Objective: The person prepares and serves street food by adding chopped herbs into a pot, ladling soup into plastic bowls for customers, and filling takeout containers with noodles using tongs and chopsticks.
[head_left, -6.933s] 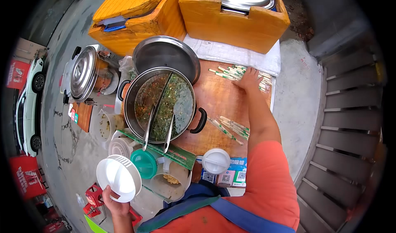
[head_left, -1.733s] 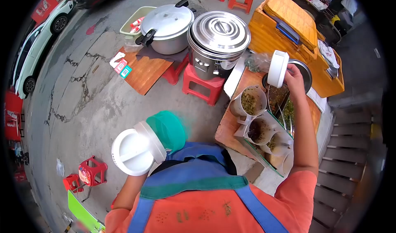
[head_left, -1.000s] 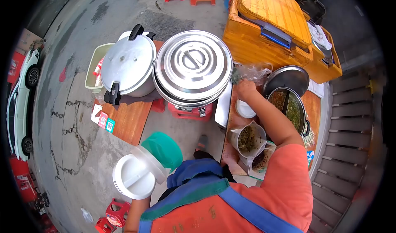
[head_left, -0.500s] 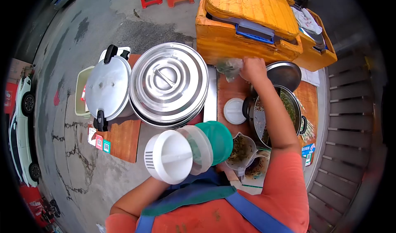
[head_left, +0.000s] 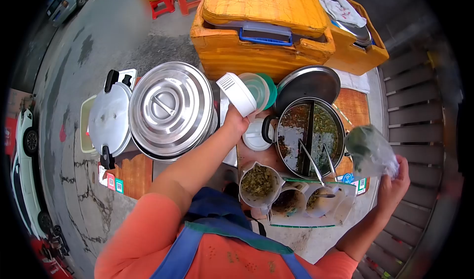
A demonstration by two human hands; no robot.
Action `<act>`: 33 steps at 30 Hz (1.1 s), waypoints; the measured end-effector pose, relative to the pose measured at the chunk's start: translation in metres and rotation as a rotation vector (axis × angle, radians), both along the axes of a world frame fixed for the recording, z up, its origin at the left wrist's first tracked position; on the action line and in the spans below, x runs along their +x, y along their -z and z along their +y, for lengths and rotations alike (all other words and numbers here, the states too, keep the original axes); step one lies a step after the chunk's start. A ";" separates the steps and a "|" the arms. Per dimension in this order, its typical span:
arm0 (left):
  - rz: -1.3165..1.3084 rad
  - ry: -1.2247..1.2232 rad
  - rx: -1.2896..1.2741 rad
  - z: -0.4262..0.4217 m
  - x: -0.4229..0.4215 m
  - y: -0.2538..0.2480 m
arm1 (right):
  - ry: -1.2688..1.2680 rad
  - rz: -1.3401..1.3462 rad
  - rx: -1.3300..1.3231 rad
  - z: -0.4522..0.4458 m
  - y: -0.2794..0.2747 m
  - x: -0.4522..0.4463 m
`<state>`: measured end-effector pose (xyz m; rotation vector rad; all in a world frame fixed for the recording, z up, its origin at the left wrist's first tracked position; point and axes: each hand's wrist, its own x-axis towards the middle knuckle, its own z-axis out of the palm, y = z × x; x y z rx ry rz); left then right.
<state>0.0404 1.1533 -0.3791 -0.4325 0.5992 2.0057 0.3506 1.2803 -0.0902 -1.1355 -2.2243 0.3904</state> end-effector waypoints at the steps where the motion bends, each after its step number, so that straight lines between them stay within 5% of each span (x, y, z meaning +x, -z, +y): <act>1: 0.034 -0.009 -0.005 0.004 -0.003 0.007 | 0.003 0.001 -0.002 -0.005 0.003 0.012; 5: 0.097 -0.115 -0.371 0.017 -0.006 0.037 | 0.055 -0.013 -0.077 -0.028 0.021 0.039; 7: 0.370 -0.077 -0.902 0.016 -0.003 0.068 | 0.053 -0.014 -0.092 -0.030 0.031 0.044; 12: 0.368 0.000 -0.914 0.004 -0.003 0.094 | 0.064 0.032 -0.187 -0.028 0.037 0.043; 17: 0.260 0.174 -0.911 -0.008 0.017 0.040 | 0.049 0.047 -0.213 -0.022 0.045 0.032; 23: 0.036 0.099 -0.779 -0.047 0.038 0.073 | -0.029 0.038 -0.257 -0.018 0.050 0.013; 33: 0.025 0.133 -0.754 -0.077 0.042 0.028 | -0.130 0.015 -0.246 -0.027 0.046 -0.019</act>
